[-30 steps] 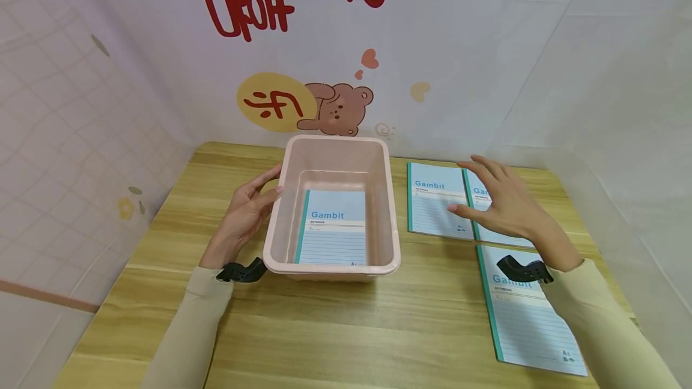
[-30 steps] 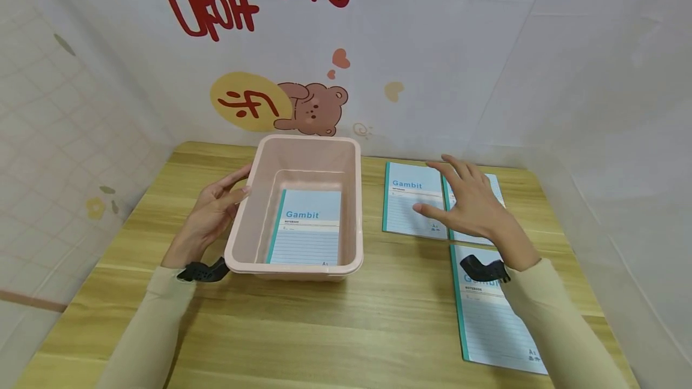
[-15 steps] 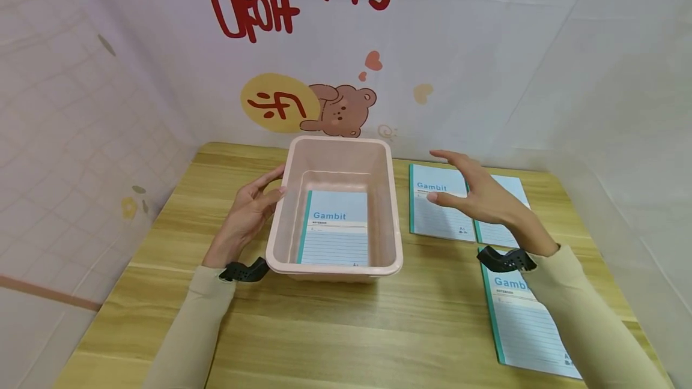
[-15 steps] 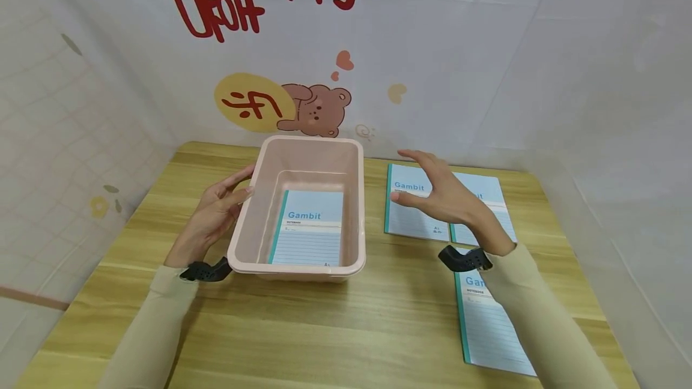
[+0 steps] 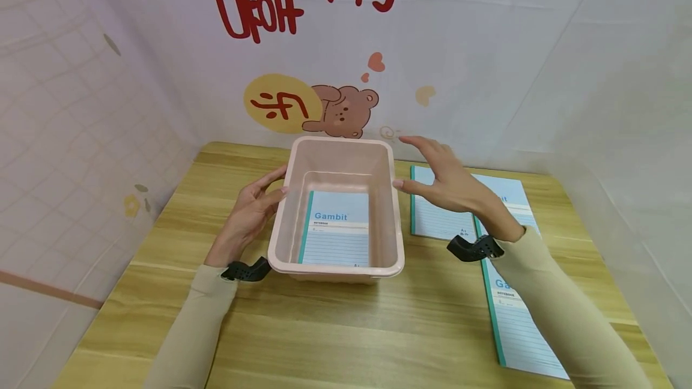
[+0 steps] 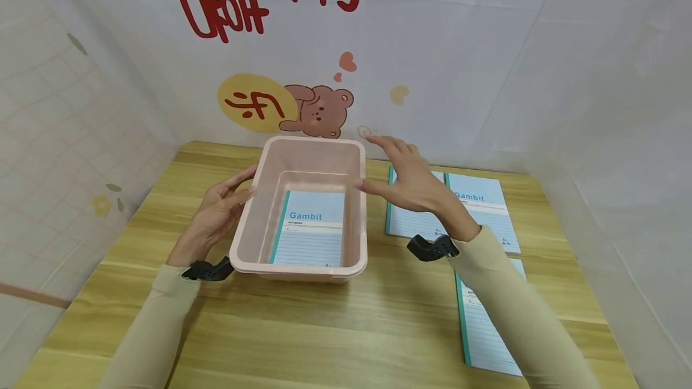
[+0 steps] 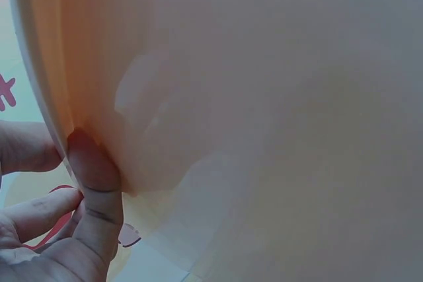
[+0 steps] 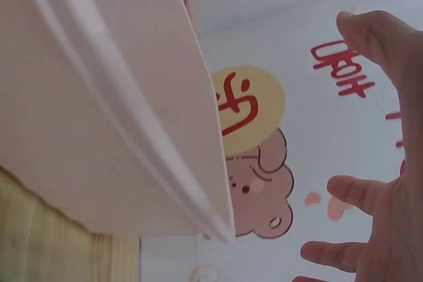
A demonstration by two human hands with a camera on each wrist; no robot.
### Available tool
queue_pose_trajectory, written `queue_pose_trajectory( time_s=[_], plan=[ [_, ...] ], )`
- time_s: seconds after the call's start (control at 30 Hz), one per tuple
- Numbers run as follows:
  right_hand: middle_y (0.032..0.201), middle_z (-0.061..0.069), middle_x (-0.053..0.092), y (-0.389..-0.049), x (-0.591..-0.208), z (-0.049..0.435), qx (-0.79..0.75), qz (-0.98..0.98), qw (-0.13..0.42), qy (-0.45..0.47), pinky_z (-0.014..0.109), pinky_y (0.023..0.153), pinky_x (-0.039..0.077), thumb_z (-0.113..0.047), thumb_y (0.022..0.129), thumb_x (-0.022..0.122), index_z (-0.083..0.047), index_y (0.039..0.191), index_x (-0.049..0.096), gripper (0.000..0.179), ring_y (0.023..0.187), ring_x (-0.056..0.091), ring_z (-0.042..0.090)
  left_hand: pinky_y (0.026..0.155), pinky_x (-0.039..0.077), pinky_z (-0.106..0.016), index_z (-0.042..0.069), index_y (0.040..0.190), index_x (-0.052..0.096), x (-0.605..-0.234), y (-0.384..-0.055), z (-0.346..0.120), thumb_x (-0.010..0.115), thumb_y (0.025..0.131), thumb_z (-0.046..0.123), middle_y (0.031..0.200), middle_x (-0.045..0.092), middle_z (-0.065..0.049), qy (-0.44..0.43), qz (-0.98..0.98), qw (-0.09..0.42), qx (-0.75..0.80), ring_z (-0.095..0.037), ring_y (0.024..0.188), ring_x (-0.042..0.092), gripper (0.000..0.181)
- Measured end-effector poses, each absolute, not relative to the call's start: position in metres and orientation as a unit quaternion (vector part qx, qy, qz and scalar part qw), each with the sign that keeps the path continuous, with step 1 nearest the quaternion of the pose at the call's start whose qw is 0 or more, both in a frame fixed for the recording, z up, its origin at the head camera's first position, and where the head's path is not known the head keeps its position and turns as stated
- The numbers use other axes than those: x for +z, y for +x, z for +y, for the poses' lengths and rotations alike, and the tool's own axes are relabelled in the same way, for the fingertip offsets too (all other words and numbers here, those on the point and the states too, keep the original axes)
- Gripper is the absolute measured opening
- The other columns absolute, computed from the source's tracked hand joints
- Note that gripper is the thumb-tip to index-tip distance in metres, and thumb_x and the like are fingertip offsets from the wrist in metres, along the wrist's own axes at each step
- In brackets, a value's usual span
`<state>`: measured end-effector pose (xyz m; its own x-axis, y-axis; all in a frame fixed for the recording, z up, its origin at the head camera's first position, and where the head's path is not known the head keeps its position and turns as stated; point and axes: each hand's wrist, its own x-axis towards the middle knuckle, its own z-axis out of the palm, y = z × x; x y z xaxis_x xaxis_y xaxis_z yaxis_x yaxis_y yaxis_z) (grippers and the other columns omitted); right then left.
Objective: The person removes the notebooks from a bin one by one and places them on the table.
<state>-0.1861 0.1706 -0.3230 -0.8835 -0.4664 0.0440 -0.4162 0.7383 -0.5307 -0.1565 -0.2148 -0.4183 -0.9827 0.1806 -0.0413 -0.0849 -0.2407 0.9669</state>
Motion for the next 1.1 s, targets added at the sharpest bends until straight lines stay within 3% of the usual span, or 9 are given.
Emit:
queue_pose_trajectory(
  time_s=[0.2,0.4,0.73,0.87,0.97,1.1],
  plan=[
    [0.167,-0.004,0.026,-0.195,-0.312,0.142,-0.26,0.931,0.033,-0.253,0.069,0.115,0.028,-0.058,0.088,0.071,-0.043,0.16,0.023,0.088,0.15,0.024,0.033,0.084,0.061,-0.019,0.006,0.159,0.036,-0.419,-0.157,-0.214,0.06,0.103,0.006,0.157,0.036,-0.007,0.034,0.612,0.086,0.786,-0.009,0.104,0.069,0.061],
    [0.169,-0.004,0.024,-0.206,-0.31,0.112,-0.309,0.912,0.063,-0.263,0.063,0.122,0.026,-0.058,0.087,0.07,-0.04,0.162,0.018,0.094,0.155,0.021,0.028,0.086,0.061,-0.021,0.008,0.159,0.038,-0.418,-0.156,-0.214,0.062,0.102,0.009,0.155,0.038,-0.006,0.029,0.614,0.085,0.785,-0.011,0.107,0.068,0.061],
    [0.165,-0.004,0.031,-0.224,-0.333,0.068,-0.359,0.886,0.101,-0.276,0.06,0.119,0.035,-0.059,0.087,0.07,-0.041,0.161,0.02,0.092,0.151,0.031,0.025,0.088,0.059,-0.018,0.008,0.159,0.037,-0.419,-0.157,-0.216,0.06,0.103,0.008,0.16,0.033,-0.009,0.032,0.61,0.085,0.787,-0.008,0.11,0.067,0.061],
    [0.166,0.003,0.03,-0.226,-0.341,0.053,-0.316,0.906,0.117,-0.257,0.059,0.119,0.036,-0.065,0.084,0.07,-0.034,0.163,0.02,0.098,0.151,0.033,0.027,0.087,0.059,-0.017,0.007,0.159,0.036,-0.42,-0.159,-0.215,0.06,0.103,0.007,0.161,0.033,-0.009,0.033,0.609,0.086,0.788,-0.008,0.109,0.066,0.061],
    [0.168,0.008,0.025,-0.226,-0.346,0.043,-0.27,0.921,0.128,-0.249,0.062,0.121,0.032,-0.07,0.082,0.068,-0.027,0.163,0.022,0.102,0.152,0.03,0.032,0.086,0.059,-0.016,0.007,0.16,0.035,-0.419,-0.159,-0.214,0.059,0.103,0.007,0.162,0.032,-0.008,0.034,0.609,0.087,0.788,-0.006,0.108,0.066,0.061],
    [0.17,0.008,0.021,-0.226,-0.353,0.031,-0.193,0.94,0.134,-0.248,0.07,0.121,0.024,-0.076,0.083,0.062,-0.028,0.163,0.021,0.102,0.155,0.021,0.037,0.086,0.059,-0.017,0.007,0.16,0.035,-0.419,-0.158,-0.215,0.059,0.103,0.007,0.161,0.033,-0.008,0.033,0.609,0.088,0.788,-0.007,0.107,0.066,0.061]
  ],
)
